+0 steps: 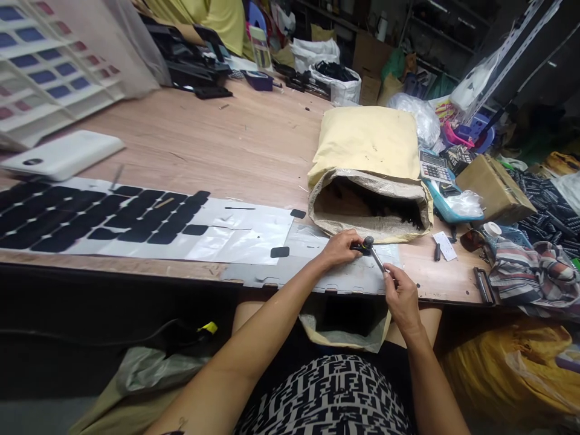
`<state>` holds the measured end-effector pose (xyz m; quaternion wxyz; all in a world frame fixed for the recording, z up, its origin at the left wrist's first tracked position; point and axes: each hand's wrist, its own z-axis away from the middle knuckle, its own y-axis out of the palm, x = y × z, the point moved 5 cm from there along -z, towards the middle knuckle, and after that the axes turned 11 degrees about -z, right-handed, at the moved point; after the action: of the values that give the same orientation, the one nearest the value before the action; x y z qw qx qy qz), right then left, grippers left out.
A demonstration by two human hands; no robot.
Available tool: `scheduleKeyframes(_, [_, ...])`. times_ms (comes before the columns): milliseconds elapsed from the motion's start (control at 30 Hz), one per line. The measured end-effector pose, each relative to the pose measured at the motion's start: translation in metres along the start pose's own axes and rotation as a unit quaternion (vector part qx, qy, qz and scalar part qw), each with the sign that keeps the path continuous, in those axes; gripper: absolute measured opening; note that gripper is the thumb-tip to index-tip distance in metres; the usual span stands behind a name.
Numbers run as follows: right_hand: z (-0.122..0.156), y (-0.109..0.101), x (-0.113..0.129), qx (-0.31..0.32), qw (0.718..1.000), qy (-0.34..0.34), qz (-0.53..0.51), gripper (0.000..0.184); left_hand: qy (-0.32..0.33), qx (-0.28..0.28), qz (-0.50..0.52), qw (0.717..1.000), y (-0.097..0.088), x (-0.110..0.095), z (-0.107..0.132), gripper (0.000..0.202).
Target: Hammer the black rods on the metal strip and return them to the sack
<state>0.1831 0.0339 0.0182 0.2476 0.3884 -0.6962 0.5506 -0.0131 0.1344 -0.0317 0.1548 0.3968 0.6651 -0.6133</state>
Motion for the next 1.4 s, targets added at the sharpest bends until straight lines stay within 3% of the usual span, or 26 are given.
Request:
scheduleKeyframes(133, [-0.015, -0.012, -0.009, -0.040, 0.999, 0.000, 0.034, 0.032, 0.010, 0.006, -0.006, 1.000, 0.001, 0.001, -0.001, 0.020])
scheduleKeyframes(300, [-0.037, -0.017, -0.028, -0.103, 0.976, -0.015, 0.193, 0.030, 0.020, -0.007, 0.021, 1.000, -0.004, -0.001, -0.001, 0.021])
scheduleKeyframes(400, [-0.040, -0.011, -0.036, -0.110, 0.958, -0.032, 0.263, 0.029, 0.000, -0.025, 0.061, 0.998, -0.009, -0.001, 0.001, 0.039])
scheduleKeyframes(567, [-0.036, -0.005, -0.038, -0.111, 0.942, -0.053, 0.311, 0.027, -0.049, -0.028, 0.147, 0.988, -0.011, 0.002, 0.005, 0.048])
scheduleKeyframes(767, [-0.034, -0.004, -0.037, -0.107, 0.937, -0.052, 0.328, 0.026, -0.037, -0.008, 0.121, 0.992, -0.015, -0.001, 0.006, 0.052])
scheduleKeyframes(867, [-0.033, -0.004, -0.039, -0.109, 0.935, -0.055, 0.333, 0.025, 0.048, 0.034, 0.051, 0.997, -0.018, -0.022, 0.022, 0.048])
scheduleKeyframes(1000, [-0.032, -0.003, -0.038, -0.111, 0.933, -0.054, 0.338, 0.024, 0.154, 0.123, -0.016, 0.980, -0.003, -0.056, 0.069, 0.033])
scheduleKeyframes(1133, [-0.032, -0.003, -0.036, -0.104, 0.933, -0.045, 0.341, 0.025, 0.166, 0.137, -0.113, 0.970, 0.016, -0.071, 0.109, 0.014])
scheduleKeyframes(1200, [-0.032, -0.002, -0.036, -0.100, 0.934, -0.038, 0.342, 0.024, 0.166, 0.132, -0.137, 0.967, 0.020, -0.074, 0.114, 0.019])
scheduleKeyframes(1300, [-0.032, 0.000, -0.036, -0.094, 0.932, -0.032, 0.348, 0.025, 0.180, 0.114, -0.127, 0.969, 0.015, -0.074, 0.095, 0.023])
scheduleKeyframes(1400, [-0.031, 0.001, -0.036, -0.090, 0.930, -0.030, 0.355, 0.025, 0.152, 0.045, -0.114, 0.981, -0.003, -0.060, 0.041, 0.017])
